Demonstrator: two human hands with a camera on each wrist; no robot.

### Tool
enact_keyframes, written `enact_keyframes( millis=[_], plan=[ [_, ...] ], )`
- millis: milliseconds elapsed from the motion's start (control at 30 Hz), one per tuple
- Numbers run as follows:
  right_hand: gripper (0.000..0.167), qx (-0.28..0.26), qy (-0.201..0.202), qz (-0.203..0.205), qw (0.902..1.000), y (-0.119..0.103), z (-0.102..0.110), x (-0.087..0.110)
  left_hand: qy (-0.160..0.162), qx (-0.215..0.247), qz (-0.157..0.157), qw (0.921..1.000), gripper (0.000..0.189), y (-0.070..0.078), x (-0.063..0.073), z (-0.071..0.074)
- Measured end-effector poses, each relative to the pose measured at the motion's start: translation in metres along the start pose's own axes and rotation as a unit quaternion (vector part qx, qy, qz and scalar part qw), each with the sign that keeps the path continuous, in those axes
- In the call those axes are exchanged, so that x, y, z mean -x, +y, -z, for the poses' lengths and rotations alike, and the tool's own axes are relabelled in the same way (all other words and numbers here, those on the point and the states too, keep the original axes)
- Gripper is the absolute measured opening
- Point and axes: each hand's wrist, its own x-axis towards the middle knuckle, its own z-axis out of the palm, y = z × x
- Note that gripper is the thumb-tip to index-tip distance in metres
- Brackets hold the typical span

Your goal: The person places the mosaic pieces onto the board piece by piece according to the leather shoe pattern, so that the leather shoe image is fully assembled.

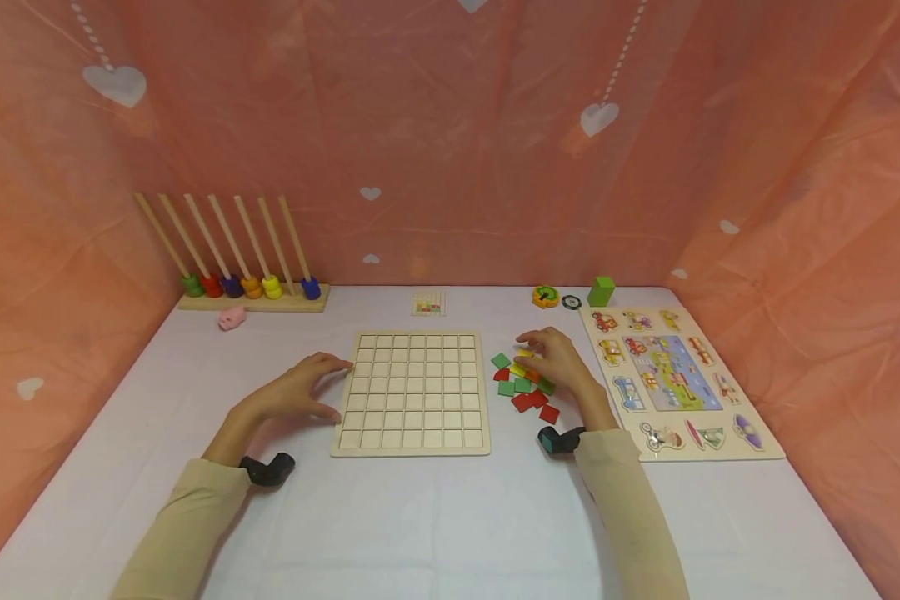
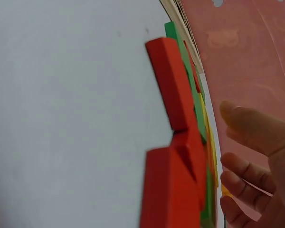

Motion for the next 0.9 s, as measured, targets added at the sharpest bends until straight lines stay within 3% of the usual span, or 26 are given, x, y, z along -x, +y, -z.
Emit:
enact_keyframes(
  millis=[400, 667, 900],
  plan=[
    [0.033, 0.025, 0.007, -0.008, 0.9996, 0.0056, -0.0022, -0.0030, 0.001, -0.016, -0.004, 0.9999, 0.080, -0.0017, -0.0011, -0.0018],
    [0.029, 0.013, -0.001, -0.051, 0.9986, 0.0066, -0.0015, -0.0034, 0.011, -0.035, -0.011, 0.9993, 0.080, -0.0015, -0.0009, -0.0043],
    [0.028, 0.012, -0.010, -0.059, 0.9982, 0.0061, -0.0017, -0.0039, 0.014, -0.048, -0.010, 0.9987, 0.081, -0.0040, -0.0015, -0.0062]
  ],
)
